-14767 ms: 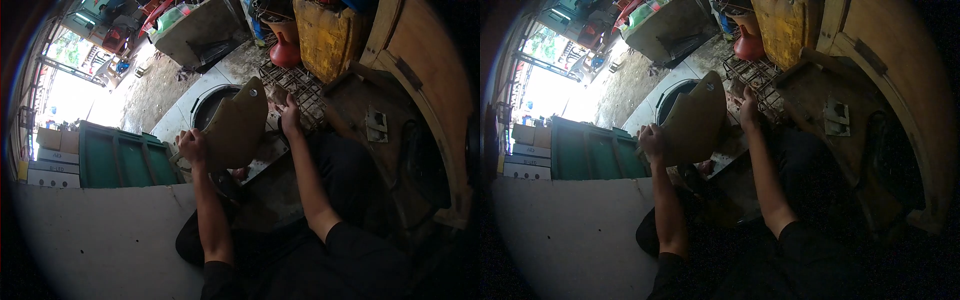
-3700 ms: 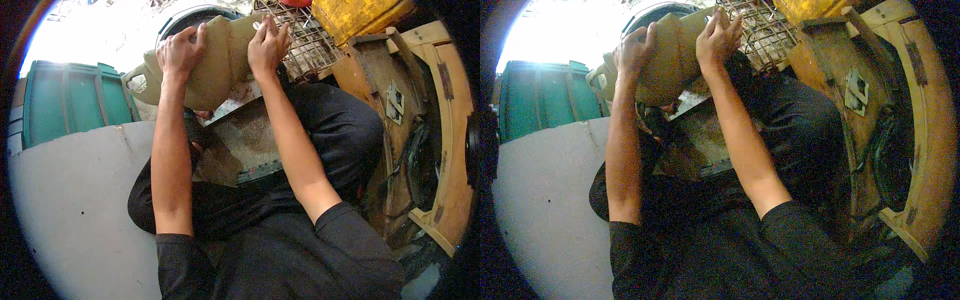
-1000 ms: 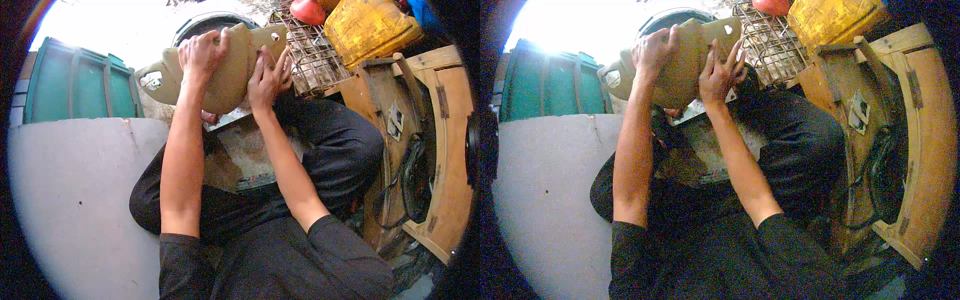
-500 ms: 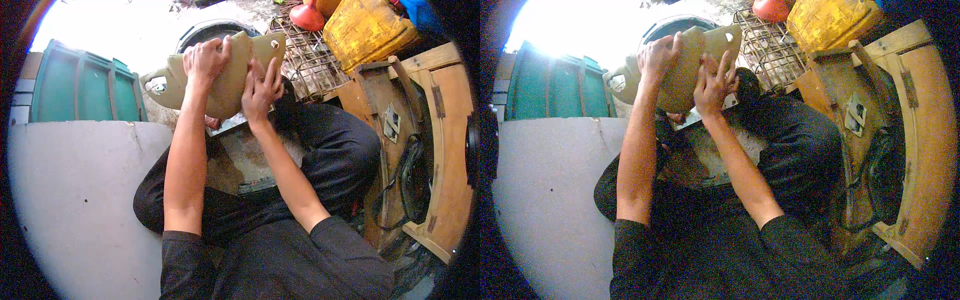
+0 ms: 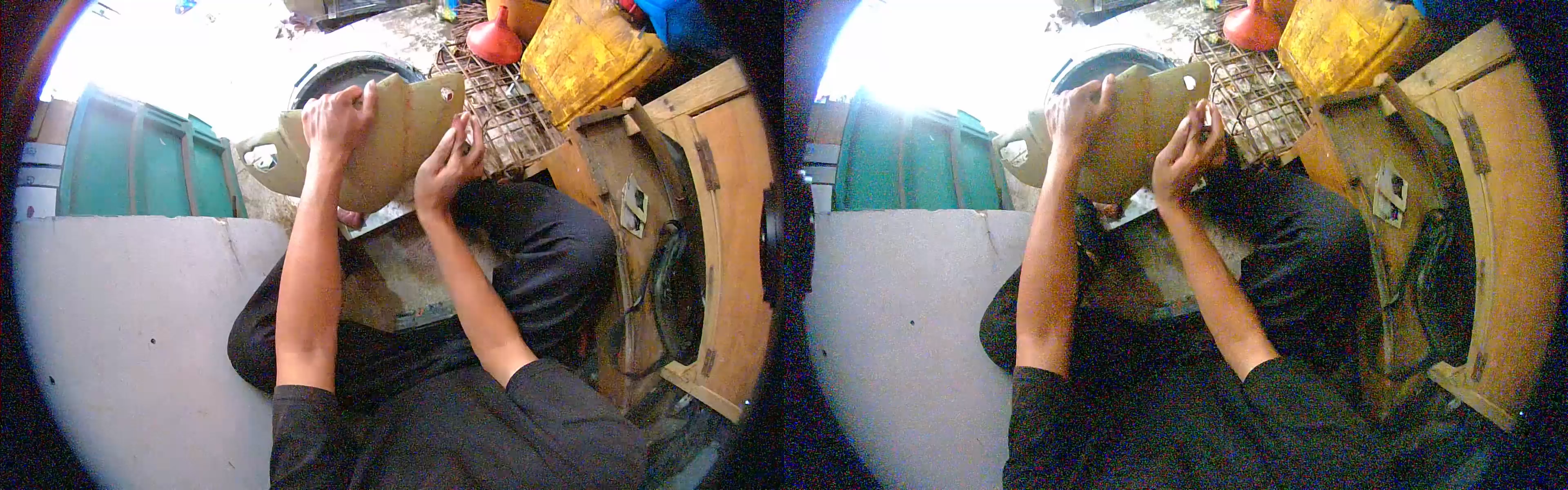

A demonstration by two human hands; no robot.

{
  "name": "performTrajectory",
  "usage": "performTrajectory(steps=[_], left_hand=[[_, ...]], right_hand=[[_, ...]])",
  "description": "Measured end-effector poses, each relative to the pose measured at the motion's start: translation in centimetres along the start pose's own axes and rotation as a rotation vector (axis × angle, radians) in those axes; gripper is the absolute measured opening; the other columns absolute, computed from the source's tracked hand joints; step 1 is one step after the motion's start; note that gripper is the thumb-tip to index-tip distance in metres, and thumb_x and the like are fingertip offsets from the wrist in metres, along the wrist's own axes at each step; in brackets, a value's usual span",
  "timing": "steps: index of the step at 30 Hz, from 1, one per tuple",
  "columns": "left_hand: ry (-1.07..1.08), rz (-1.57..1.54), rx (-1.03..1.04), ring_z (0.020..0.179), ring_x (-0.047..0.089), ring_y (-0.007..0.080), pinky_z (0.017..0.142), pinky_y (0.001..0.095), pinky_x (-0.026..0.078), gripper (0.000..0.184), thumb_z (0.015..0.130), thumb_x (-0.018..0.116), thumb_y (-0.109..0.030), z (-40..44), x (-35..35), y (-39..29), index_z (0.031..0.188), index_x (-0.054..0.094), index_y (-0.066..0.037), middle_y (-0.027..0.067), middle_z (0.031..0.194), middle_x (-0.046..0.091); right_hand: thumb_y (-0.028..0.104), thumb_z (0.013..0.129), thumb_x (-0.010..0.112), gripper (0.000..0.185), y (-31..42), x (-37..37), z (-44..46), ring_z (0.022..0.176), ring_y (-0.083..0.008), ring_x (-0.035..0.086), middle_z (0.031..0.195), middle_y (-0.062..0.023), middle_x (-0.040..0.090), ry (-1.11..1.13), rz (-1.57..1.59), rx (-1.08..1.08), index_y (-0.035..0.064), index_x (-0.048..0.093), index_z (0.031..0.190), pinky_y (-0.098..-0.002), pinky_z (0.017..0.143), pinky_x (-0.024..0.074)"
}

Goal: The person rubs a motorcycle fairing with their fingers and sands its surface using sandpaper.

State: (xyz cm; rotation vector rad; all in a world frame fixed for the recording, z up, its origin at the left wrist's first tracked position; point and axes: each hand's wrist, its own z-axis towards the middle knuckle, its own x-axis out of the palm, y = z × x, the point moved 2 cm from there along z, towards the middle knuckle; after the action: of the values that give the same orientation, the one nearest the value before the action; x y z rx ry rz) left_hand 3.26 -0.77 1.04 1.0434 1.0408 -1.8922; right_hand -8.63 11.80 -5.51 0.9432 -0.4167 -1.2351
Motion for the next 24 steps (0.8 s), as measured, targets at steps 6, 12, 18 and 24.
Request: performTrajectory(steps=[6, 12, 18, 24], left_hand=[[0.001, 0.014, 0.003, 0.074, 0.068, 0.0365, 0.076, 0.0445, 0.05, 0.05, 0.093, 0.048, -0.053, -0.2, -0.1, -0.2, 0.084, 0.076, -0.013, 0.019, 0.074, 0.069], [0.046, 0.045, -0.023, 0.081, 0.069, 0.0368, 0.079, 0.0446, 0.051, 0.05, 0.093, 0.047, -0.057, 0.0, -0.4, -0.3, 0.091, 0.076, -0.015, 0.0187, 0.081, 0.071], [-0.021, 0.016, 0.012, 0.072, 0.067, 0.0368, 0.074, 0.0458, 0.049, 0.05, 0.094, 0.049, -0.051, -0.1, -0.5, -0.7, 0.073, 0.071, -0.012, 0.0179, 0.07, 0.068], [-0.025, 0.061, 0.02, 0.07, 0.068, 0.0368, 0.073, 0.0457, 0.049, 0.05, 0.096, 0.047, -0.048, 0.1, 0.2, -0.2, 0.074, 0.071, -0.01, 0.0191, 0.069, 0.068]], right_hand=[[0.02, 0.103, 0.043, 0.039, -2.6, 2.2, -0.1, 0.139, -0.0355, 0.039, 0.148, -0.0165, 0.046, 0.285, -0.079, -0.066, 0.003, 0.055, 0.136, -0.057, 0.114, 0.0238], [0.018, 0.103, 0.043, 0.045, -3.3, 0.2, -10.1, 0.148, -0.0376, 0.024, 0.157, -0.0146, 0.033, 0.409, 0.002, -0.129, 0.0096, 0.044, 0.148, -0.0585, 0.118, 0.0128], [0.023, 0.105, 0.038, 0.046, -2.4, 3.7, -0.9, 0.148, -0.0385, 0.022, 0.158, -0.0152, 0.032, 0.264, -0.039, 0.06, 0.0123, 0.041, 0.15, -0.0622, 0.117, 0.0103], [0.028, 0.103, 0.041, 0.048, -1.0, 3.0, -3.6, 0.148, -0.0367, 0.021, 0.159, -0.0052, 0.032, 0.429, -0.083, -0.122, 0.017, 0.041, 0.15, -0.0712, 0.112, -0.0004]])
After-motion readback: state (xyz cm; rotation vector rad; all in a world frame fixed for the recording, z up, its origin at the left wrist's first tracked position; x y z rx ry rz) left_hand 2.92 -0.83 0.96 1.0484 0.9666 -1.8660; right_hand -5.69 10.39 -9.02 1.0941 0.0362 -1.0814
